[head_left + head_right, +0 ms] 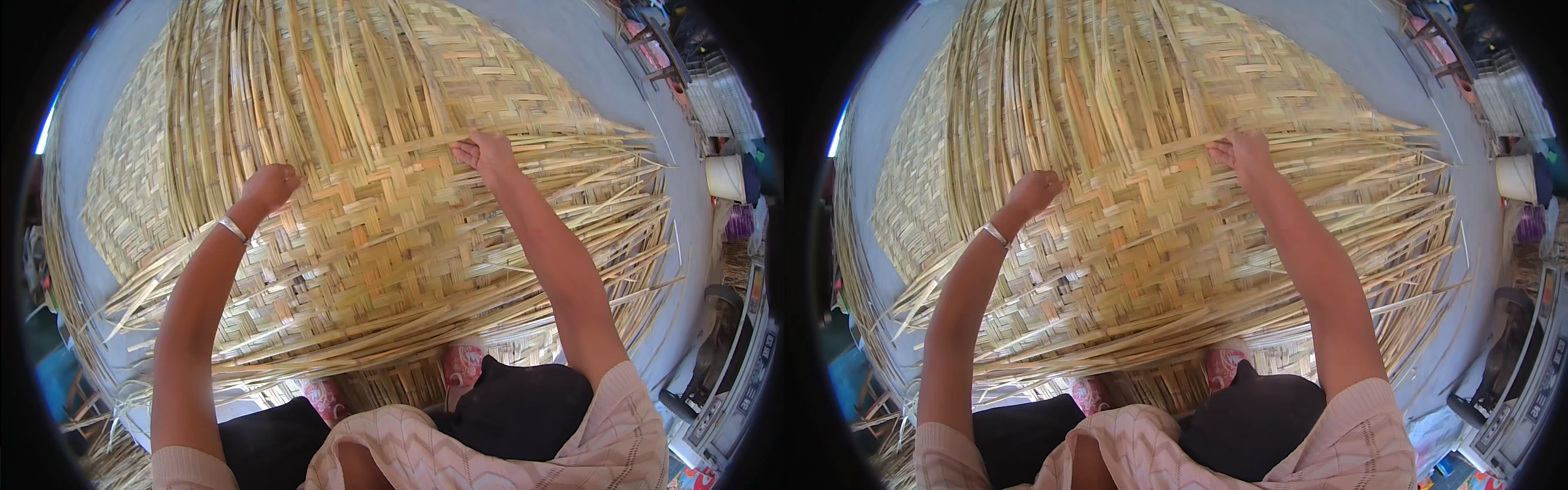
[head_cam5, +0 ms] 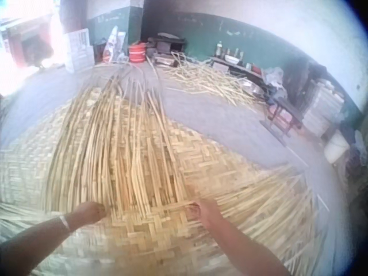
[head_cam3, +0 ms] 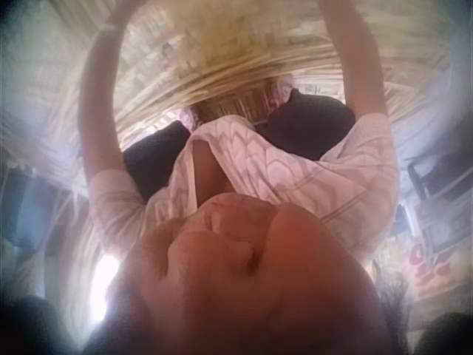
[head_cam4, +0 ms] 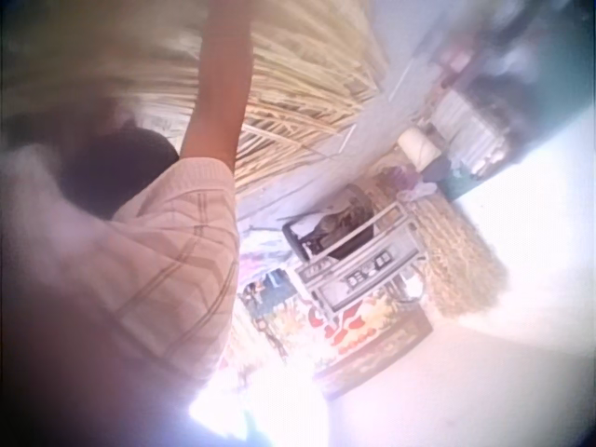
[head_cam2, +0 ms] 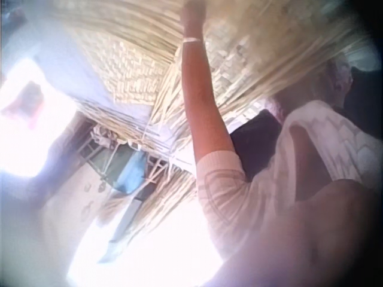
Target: The person weaves a large flat mat using dried palm leaves. They interlace leaf strips by hand, periodically adjusting the mat and pulling new strips into the weave.
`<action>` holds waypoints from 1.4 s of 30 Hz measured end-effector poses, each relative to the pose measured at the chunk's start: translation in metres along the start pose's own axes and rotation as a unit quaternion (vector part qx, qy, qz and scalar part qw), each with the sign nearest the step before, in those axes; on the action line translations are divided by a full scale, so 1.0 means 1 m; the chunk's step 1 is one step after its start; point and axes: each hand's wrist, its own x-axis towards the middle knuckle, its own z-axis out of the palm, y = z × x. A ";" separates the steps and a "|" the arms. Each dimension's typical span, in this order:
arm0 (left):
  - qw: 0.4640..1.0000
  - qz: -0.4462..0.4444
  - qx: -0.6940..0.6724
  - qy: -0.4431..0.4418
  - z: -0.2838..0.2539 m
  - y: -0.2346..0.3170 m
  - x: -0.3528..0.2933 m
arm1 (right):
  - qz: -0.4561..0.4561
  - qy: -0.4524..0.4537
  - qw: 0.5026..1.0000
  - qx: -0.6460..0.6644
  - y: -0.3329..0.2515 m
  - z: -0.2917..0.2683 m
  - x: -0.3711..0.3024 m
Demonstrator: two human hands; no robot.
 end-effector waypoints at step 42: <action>0.887 -0.035 -0.435 0.150 0.049 0.146 0.064 | -0.191 -0.047 0.667 -0.719 -0.054 0.127 0.076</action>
